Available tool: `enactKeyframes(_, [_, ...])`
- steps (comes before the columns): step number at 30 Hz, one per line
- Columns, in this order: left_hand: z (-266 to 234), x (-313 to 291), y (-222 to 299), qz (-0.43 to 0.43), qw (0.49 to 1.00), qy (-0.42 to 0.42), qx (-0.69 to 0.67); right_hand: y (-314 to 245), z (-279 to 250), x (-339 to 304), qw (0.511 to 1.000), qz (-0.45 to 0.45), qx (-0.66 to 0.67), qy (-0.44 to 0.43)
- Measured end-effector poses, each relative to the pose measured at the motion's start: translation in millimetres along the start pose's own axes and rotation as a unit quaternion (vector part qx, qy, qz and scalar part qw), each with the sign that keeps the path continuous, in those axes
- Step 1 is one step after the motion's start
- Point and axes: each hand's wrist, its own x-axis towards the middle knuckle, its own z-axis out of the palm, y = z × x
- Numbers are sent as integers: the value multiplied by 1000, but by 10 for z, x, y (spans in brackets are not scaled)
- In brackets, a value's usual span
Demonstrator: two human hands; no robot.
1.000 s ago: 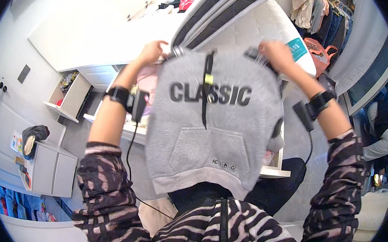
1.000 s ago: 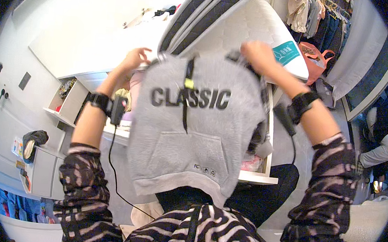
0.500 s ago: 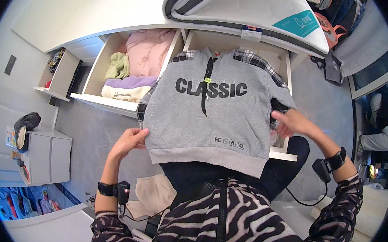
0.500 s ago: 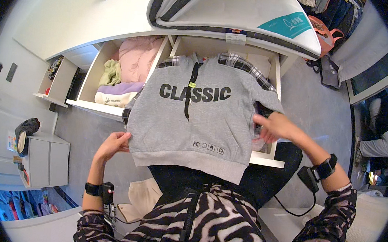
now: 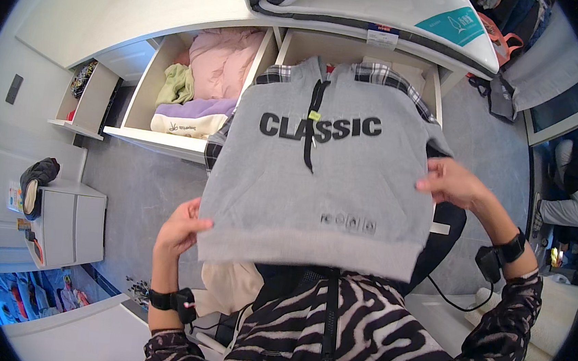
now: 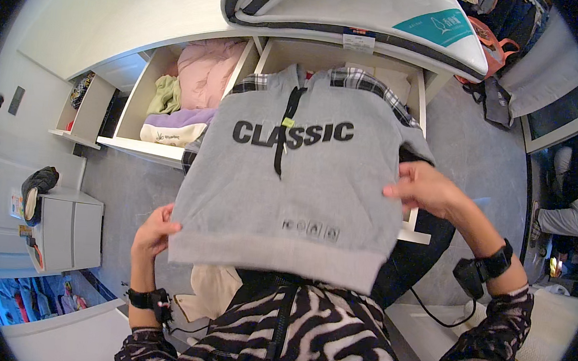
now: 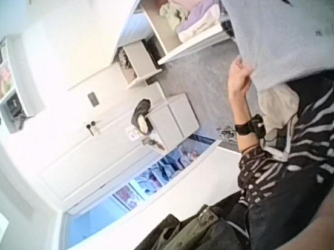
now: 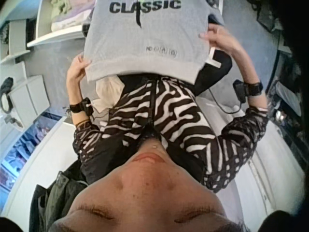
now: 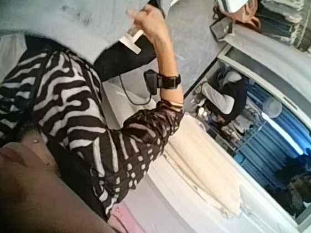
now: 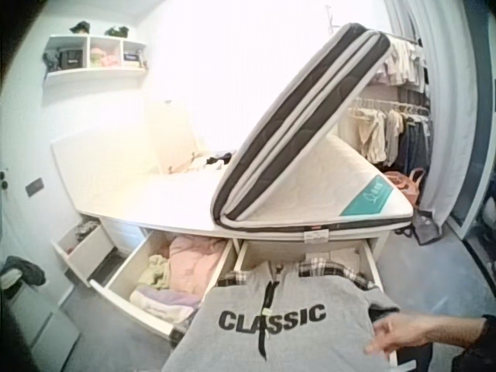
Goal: The person sits on the floor and opens a drawer, then picks up and folds several baby garments including a grey hoodie, a red dinosaur sweater, and patterned onesies. The person places the folded items back into the drawer.
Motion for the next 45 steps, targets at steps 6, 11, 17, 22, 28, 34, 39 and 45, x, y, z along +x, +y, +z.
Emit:
enactKeyframes(6, [-241,155,-489,-82,991,-75,-79,474,-247,38,974,154,152,-72])
enactKeyframes(11, [-489,844,-585,-105,943,-72,-307,677,-554,467,898,95,425,56])
enactKeyframes(17, [-433,968,-451,-122,921,69,-363,607,-771,583,790,7,528,311])
enactKeyframes(22, [-365,887,-682,-14,971,7,-238,359,-1136,235,822,-174,494,222])
enactKeyframes(28, [-1050,177,182,205,940,257,-92,429,-1508,-71,820,-301,394,284])
enactKeyframes(34, [-1352,-393,1877,246,946,161,-138,1035,-1907,169,821,-91,471,309])
enactKeyframes(39, [-119,-160,2083,277,952,129,-32,1385,-1946,303,752,88,554,347])
enactKeyframes(45, [1121,836,1023,245,910,-175,286,1697,-1724,571,856,260,400,197])
